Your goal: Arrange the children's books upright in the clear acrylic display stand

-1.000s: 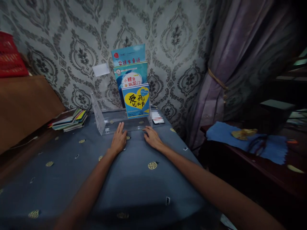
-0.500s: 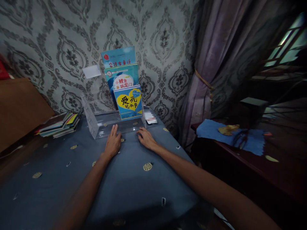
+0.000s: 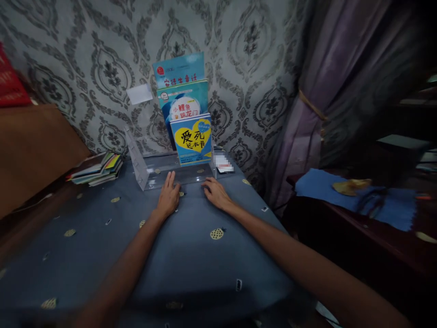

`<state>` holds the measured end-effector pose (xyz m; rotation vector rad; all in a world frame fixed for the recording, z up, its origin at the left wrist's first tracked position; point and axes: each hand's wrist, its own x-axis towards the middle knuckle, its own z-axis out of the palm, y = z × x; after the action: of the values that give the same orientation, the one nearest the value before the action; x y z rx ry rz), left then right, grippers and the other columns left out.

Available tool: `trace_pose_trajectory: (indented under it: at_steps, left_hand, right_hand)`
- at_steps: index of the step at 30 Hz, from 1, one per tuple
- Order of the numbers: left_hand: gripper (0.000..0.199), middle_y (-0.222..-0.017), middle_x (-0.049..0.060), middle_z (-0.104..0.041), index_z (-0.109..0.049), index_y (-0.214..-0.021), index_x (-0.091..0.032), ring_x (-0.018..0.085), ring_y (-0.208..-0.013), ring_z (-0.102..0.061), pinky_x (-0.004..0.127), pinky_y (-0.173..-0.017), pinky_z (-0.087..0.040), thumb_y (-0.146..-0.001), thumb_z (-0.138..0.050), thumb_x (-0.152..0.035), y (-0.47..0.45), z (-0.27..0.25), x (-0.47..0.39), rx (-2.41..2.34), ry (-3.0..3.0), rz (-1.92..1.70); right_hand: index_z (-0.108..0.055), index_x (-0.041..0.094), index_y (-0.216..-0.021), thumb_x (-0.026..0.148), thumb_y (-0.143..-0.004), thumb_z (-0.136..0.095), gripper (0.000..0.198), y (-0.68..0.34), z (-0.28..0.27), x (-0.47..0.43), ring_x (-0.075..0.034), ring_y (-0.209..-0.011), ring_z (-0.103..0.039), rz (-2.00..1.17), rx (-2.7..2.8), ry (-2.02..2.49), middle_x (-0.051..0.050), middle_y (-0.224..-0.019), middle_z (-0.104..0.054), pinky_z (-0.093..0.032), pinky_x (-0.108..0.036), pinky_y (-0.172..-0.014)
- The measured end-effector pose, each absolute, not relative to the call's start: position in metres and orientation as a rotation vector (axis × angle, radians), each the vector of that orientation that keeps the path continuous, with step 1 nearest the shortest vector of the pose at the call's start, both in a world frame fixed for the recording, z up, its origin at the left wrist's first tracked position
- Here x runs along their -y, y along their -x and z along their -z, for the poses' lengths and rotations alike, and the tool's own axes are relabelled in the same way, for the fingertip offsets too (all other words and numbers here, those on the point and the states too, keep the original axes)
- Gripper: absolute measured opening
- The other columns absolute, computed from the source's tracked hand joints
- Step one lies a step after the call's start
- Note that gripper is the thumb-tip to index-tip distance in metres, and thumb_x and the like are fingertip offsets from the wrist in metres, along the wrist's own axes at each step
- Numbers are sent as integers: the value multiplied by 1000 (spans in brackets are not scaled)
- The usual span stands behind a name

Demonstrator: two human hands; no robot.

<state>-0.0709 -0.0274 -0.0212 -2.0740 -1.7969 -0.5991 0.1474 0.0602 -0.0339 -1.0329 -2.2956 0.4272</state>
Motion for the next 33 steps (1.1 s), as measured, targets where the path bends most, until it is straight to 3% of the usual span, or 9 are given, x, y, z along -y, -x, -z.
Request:
trace_pose_trajectory:
  at_steps: [13,15,17,19,21,24,27,30,33]
  left_hand:
    - [36,-167,19,-26,-55,-126,-16,28,-158,-19,59,-116,-39,-94,-43,-5,76,8,36,1885,2095,433]
    - [37,-164,18,-35,-56,-126,-17,27,-156,-26,57,-116,-40,-94,-43,-5,83,7,37,1834,2130,499]
    - [36,-149,16,-55,-60,-121,-18,25,-147,-43,51,-115,-43,-93,-44,-5,92,3,38,1788,2147,609]
    - [34,-127,12,-70,-65,-113,-20,22,-128,-61,43,-109,-48,-91,-44,-6,107,-7,42,1806,2077,763]
    - [33,-112,9,-74,-67,-106,-21,20,-109,-68,36,-100,-52,-91,-40,-8,129,-22,46,1902,1875,946]
    - [33,-102,7,-74,-66,-100,-21,21,-100,-69,34,-93,-53,-93,-34,-15,179,-51,52,2101,1431,1136]
    - [37,-103,9,-72,-65,-104,-18,24,-100,-67,36,-93,-51,-92,-30,-17,241,-81,50,2300,1099,1032]
    - [39,-131,21,-62,-62,-121,-11,34,-130,-53,46,-109,-41,-90,-40,-21,301,-100,41,2366,1051,670]
    - [62,-153,33,-38,-47,-142,-3,44,-146,-35,56,-115,-33,-91,-56,-37,346,-110,32,2483,1043,397]
  right_hand:
    - [-74,17,-112,16,-91,-51,31,-151,42,-67,-28,-126,-62,-425,2274,991,-16,-136,-63,-48,-44,-109]
    - [-74,18,-111,17,-91,-50,31,-152,44,-67,-27,-125,-62,-415,2267,980,-16,-134,-64,-49,-44,-109]
    - [-74,18,-111,18,-91,-50,31,-153,45,-67,-27,-126,-62,-422,2267,967,-15,-134,-65,-49,-45,-109]
    - [-74,18,-110,19,-91,-50,32,-153,45,-67,-28,-126,-62,-437,2267,961,-16,-135,-64,-50,-46,-109]
    - [-75,18,-110,20,-91,-48,32,-154,44,-66,-28,-126,-62,-448,2268,962,-17,-136,-64,-51,-47,-108]
    - [-75,19,-110,21,-92,-47,33,-155,41,-65,-28,-126,-63,-458,2277,956,-16,-138,-63,-51,-48,-108]
    - [-74,20,-111,23,-93,-47,33,-157,39,-64,-29,-126,-63,-471,2284,943,-16,-140,-62,-51,-49,-108]
    - [-74,20,-109,27,-94,-46,33,-158,38,-63,-30,-126,-64,-481,2279,954,-17,-140,-62,-52,-51,-107]
    - [-75,22,-107,32,-95,-45,33,-161,39,-63,-30,-124,-65,-488,2270,967,-16,-139,-63,-54,-50,-105]
